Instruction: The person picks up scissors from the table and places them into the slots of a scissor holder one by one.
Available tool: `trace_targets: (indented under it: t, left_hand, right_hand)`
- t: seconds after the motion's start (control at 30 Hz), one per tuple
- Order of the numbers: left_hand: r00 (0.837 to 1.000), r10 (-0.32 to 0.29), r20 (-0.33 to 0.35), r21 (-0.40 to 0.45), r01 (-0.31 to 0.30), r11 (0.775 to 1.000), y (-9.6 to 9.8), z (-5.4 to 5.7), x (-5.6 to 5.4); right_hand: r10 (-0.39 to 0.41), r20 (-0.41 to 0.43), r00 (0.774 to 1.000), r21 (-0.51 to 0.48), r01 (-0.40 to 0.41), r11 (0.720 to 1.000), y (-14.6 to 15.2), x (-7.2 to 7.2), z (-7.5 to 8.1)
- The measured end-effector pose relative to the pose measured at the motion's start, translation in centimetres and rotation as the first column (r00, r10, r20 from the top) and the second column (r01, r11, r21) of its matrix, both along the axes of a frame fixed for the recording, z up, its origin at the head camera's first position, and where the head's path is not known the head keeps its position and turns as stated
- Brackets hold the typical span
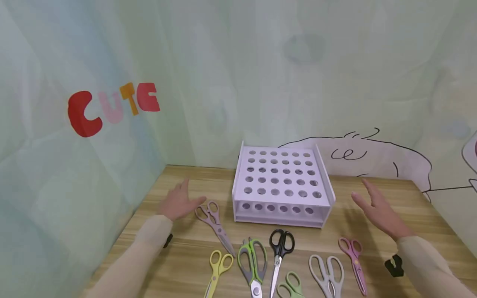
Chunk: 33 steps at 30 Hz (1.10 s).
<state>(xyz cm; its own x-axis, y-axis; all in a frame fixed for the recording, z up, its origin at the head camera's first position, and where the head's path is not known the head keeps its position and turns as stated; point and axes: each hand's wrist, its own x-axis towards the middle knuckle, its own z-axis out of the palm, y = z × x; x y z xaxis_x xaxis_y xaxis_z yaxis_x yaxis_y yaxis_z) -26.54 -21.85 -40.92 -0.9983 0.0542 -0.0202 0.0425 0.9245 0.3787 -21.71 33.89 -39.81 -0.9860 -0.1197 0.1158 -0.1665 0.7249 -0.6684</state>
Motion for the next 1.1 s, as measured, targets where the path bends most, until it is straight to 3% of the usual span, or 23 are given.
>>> trace_targets:
  t: [0.13,0.2,0.3,0.43,0.57,0.73,0.9,1.1]
  left_hand:
    - [0.995,0.071,0.076,0.064,-0.076,0.995,0.7,0.0,0.3]
    - [0.989,0.097,0.109,0.091,-0.107,0.99,1.1,0.0,0.5]
    - [0.978,0.138,0.158,0.131,-0.159,0.978,1.7,-0.2,0.7]
    - [0.962,0.181,0.204,0.186,-0.22,0.958,2.7,-0.7,0.9]
    - [0.954,0.204,0.218,0.196,-0.248,0.949,3.4,-1.5,1.1]
    - [0.945,0.225,0.236,0.182,-0.27,0.946,4.1,-2.2,1.2]
    - [0.942,0.233,0.242,0.156,-0.274,0.949,4.6,-3.0,1.1]
    - [0.952,0.23,0.203,0.095,-0.253,0.963,5.1,-4.0,0.5]
  right_hand:
    - [0.029,0.058,0.998,-0.157,-0.02,0.987,-1.5,-0.5,0.5]
    - [0.061,0.093,0.994,-0.28,-0.033,0.959,-2.2,-0.9,0.7]
    - [0.14,0.146,0.979,-0.497,-0.05,0.866,-3.1,-1.2,1.0]
    - [0.252,0.182,0.951,-0.676,-0.065,0.734,-4.2,-1.3,1.1]
    - [0.328,0.174,0.928,-0.738,-0.098,0.668,-5.2,-1.3,0.9]
    - [0.361,0.166,0.918,-0.77,-0.108,0.629,-6.0,-1.3,0.9]
    - [0.358,0.182,0.916,-0.763,-0.098,0.639,-6.2,-1.4,0.9]
    - [0.352,0.192,0.916,-0.769,-0.082,0.634,-6.1,-1.6,1.0]
